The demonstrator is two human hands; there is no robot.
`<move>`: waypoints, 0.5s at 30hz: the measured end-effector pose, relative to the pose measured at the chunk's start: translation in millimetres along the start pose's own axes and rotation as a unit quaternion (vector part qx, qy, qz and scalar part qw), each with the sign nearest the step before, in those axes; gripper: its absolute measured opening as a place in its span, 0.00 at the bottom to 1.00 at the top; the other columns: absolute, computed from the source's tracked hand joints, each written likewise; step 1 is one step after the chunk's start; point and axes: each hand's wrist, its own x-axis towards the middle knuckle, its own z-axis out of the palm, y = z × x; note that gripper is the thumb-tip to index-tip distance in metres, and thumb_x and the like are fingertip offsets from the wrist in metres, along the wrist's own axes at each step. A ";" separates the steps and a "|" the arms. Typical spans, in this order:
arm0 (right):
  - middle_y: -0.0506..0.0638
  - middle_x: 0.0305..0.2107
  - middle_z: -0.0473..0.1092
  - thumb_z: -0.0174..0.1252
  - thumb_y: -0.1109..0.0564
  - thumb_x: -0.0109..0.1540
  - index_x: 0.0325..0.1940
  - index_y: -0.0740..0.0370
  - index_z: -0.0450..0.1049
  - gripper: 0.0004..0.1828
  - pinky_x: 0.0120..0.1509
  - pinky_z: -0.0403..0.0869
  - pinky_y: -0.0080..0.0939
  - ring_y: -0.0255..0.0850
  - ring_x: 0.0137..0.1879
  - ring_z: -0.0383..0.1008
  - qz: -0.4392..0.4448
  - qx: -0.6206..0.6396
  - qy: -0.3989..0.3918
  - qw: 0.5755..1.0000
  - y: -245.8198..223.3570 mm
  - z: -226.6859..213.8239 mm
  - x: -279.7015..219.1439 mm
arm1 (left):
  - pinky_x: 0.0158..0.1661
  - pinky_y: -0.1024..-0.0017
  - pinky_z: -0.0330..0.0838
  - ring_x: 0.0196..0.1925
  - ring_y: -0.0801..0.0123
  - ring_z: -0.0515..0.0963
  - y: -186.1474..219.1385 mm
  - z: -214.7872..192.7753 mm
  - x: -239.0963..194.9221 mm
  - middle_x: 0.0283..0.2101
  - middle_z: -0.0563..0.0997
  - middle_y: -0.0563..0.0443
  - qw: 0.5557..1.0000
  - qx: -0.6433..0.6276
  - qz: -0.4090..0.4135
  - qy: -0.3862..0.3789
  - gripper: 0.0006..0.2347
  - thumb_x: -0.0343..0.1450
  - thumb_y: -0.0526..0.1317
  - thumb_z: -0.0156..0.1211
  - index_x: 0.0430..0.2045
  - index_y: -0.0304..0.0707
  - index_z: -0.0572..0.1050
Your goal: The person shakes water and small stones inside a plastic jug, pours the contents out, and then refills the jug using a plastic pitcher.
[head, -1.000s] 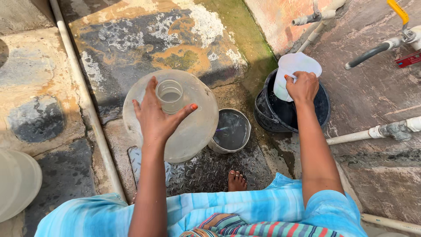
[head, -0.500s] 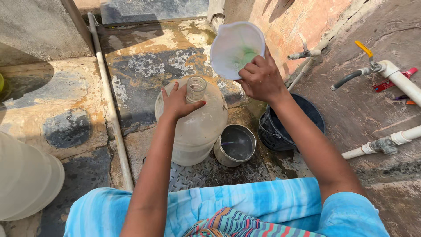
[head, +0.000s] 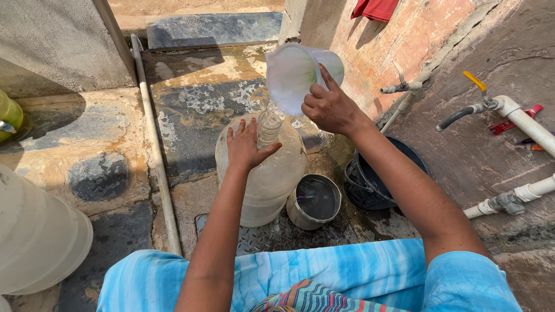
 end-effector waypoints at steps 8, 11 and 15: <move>0.42 0.22 0.62 0.57 0.57 0.61 0.23 0.53 0.72 0.10 0.83 0.53 0.64 0.38 0.45 0.69 -0.034 -0.044 -0.024 0.998 -0.7 -8.0 7.6 | 0.71 0.49 0.37 0.77 0.59 0.50 1.6 -3.2 4.0 0.73 0.58 0.45 0.998 0.039 -0.017 -0.045 0.54 0.56 0.79 0.50 0.71 0.37 0.53; 0.42 0.23 0.62 0.57 0.56 0.59 0.24 0.53 0.73 0.08 0.83 0.52 0.63 0.38 0.45 0.69 -0.051 -0.068 -0.023 0.996 -3.6 -9.3 9.8 | 0.72 0.49 0.36 0.78 0.58 0.47 1.3 -9.2 3.9 0.74 0.56 0.47 0.997 0.043 -0.012 -0.064 0.57 0.55 0.81 0.47 0.73 0.39 0.52; 0.43 0.23 0.62 0.57 0.57 0.60 0.24 0.53 0.73 0.09 0.84 0.51 0.62 0.39 0.46 0.70 -0.042 -0.080 -0.015 0.996 -12.2 -4.6 2.4 | 0.73 0.47 0.35 0.81 0.51 0.42 -4.3 -16.8 0.7 0.80 0.48 0.52 0.988 0.103 -0.018 -0.109 0.52 0.55 0.84 0.45 0.69 0.49 0.59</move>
